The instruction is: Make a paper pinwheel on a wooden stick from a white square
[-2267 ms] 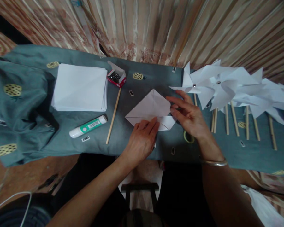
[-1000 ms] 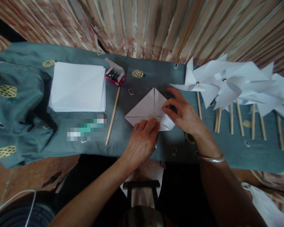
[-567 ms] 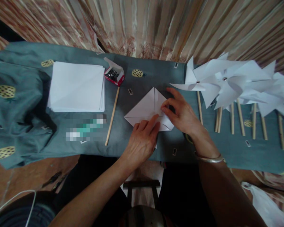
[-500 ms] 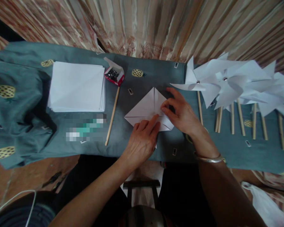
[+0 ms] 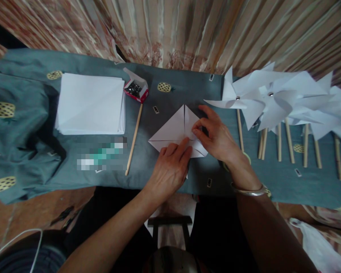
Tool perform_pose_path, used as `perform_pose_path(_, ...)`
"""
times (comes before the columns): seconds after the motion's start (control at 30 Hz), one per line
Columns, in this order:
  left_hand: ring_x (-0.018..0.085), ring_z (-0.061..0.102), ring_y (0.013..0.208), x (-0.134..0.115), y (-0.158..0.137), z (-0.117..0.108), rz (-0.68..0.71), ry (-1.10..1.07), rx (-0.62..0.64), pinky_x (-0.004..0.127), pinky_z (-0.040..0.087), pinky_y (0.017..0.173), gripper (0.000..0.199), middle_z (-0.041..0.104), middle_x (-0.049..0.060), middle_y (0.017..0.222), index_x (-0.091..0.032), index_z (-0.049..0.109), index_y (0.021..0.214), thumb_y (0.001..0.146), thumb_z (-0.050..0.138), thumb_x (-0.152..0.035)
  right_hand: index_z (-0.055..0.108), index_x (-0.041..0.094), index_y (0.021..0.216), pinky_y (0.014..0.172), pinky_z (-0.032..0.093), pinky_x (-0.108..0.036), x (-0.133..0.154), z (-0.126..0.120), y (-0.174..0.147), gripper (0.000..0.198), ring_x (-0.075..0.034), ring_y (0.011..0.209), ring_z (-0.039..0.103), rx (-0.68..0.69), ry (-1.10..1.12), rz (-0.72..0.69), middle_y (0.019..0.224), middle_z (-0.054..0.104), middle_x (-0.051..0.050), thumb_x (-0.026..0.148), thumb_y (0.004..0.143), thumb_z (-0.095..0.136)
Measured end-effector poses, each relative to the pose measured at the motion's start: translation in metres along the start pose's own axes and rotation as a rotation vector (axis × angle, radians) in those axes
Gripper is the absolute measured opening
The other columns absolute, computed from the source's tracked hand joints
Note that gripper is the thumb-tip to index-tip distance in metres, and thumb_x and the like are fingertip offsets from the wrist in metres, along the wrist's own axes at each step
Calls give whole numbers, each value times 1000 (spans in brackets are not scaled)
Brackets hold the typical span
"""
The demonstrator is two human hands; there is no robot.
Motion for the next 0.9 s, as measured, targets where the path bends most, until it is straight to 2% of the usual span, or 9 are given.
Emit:
perform_pose_path(0.1, 29, 55, 107, -1, 1, -1, -1, 7, 8, 43, 50, 82, 38, 53, 19, 147, -9, 55, 131, 95, 48, -16, 66, 23, 89, 116, 37, -56, 1, 0, -1, 11, -31, 142, 43, 8, 4, 4, 152, 47, -8, 25, 88, 56)
perform_pose_path(0.2, 29, 55, 108, -1, 2, -2, -3, 15, 8, 42, 50, 82, 38, 54, 18, 147, -10, 55, 131, 95, 48, -15, 66, 25, 109, 119, 33, -54, 1, -3, -4, 22, -30, 145, 39, 3, 14, 6, 155, 43, -8, 30, 88, 59)
perform_pose_path(0.3, 29, 55, 109, -2, 2, -2, 2, 18, 0, 42, 50, 83, 38, 53, 18, 147, -9, 56, 131, 94, 50, -15, 51, 25, 138, 121, 30, -55, -1, -6, -7, 53, -31, 149, 31, -12, 17, 8, 159, 35, -9, 35, 87, 62)
perform_pose_path(0.4, 30, 55, 109, -1, 2, -2, 4, 15, 3, 42, 50, 82, 39, 52, 18, 148, -8, 55, 131, 94, 51, -15, 32, 27, 152, 120, 29, -58, -6, -3, -12, 72, -33, 152, 23, -14, 10, 42, 164, 25, -9, 42, 88, 61)
perform_pose_path(0.57, 29, 55, 108, -1, 1, -1, -2, 13, -3, 42, 50, 82, 40, 51, 18, 149, -8, 53, 133, 93, 50, -14, 24, 27, 155, 119, 25, -63, -13, 9, -16, 77, -35, 153, 19, -4, -19, 106, 166, 21, -11, 47, 89, 58)
perform_pose_path(0.73, 29, 55, 108, 0, 2, -1, -22, -5, 4, 43, 50, 83, 41, 50, 19, 149, -11, 53, 133, 93, 47, -13, 29, 22, 154, 118, 26, -64, -15, 14, -13, 80, -37, 151, 23, -4, -10, 144, 164, 25, -15, 40, 84, 64)
perform_pose_path(0.9, 29, 54, 108, 1, 3, -1, -37, -47, 10, 44, 50, 86, 41, 51, 19, 145, -11, 53, 133, 93, 45, -13, 34, 23, 152, 117, 25, -67, -12, 11, -12, 79, -38, 151, 25, -57, 17, 145, 162, 30, -16, 37, 81, 67)
Point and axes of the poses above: each hand's wrist, its own y-axis towards the middle knuckle, its own z-axis out of the palm, x = y × z, the point moved 9 cm from there along y, towards the middle knuckle
